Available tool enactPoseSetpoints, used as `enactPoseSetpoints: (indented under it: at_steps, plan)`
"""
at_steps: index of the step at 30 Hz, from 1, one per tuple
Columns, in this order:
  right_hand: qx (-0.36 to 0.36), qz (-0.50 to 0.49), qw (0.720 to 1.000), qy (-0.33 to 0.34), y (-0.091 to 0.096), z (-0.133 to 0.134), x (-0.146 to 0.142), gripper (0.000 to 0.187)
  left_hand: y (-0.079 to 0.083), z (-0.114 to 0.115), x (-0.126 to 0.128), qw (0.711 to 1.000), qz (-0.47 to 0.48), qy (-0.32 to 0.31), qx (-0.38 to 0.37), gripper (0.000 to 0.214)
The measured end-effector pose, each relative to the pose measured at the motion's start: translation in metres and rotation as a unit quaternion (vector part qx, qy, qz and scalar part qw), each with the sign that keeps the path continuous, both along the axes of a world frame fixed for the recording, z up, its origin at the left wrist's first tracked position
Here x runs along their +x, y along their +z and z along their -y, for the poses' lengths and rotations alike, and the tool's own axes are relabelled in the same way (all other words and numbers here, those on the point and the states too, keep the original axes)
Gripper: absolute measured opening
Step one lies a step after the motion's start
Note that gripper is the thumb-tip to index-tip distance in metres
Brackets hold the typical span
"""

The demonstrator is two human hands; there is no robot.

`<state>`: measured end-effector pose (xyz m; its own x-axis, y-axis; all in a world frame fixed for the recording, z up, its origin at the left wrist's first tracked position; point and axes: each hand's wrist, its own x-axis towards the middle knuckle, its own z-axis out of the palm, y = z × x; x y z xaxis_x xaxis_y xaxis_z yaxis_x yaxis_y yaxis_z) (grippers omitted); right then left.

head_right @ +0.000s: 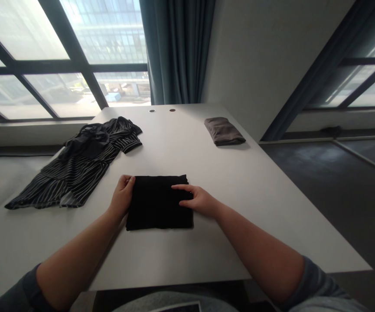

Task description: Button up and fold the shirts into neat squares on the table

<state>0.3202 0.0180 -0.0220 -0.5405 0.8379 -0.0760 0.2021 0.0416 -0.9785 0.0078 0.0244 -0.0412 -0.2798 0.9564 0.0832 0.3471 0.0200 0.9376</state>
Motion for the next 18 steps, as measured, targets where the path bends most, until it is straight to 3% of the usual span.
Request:
enactPoseSetpoints:
  at_steps: [6,11,14,18]
  plan:
    - [0.021,0.000,1.000,0.006,0.007,-0.002,0.007,0.059,-0.001,-0.004,-0.002,0.999,0.021,-0.048,-0.010,0.037]
    - [0.062,0.038,0.997,-0.013,0.030,-0.014,0.030,0.056,-0.002,-0.003,0.000,0.992,0.073,-0.089,-0.060,0.050]
    - [0.076,0.056,0.995,-0.036,0.048,-0.033,0.051,0.056,-0.002,-0.002,0.002,0.988,0.081,-0.103,-0.079,0.049]
    - [0.099,0.052,0.990,-0.080,0.067,-0.081,0.077,0.057,-0.005,-0.002,0.001,0.991,0.008,-0.118,-0.063,0.039]
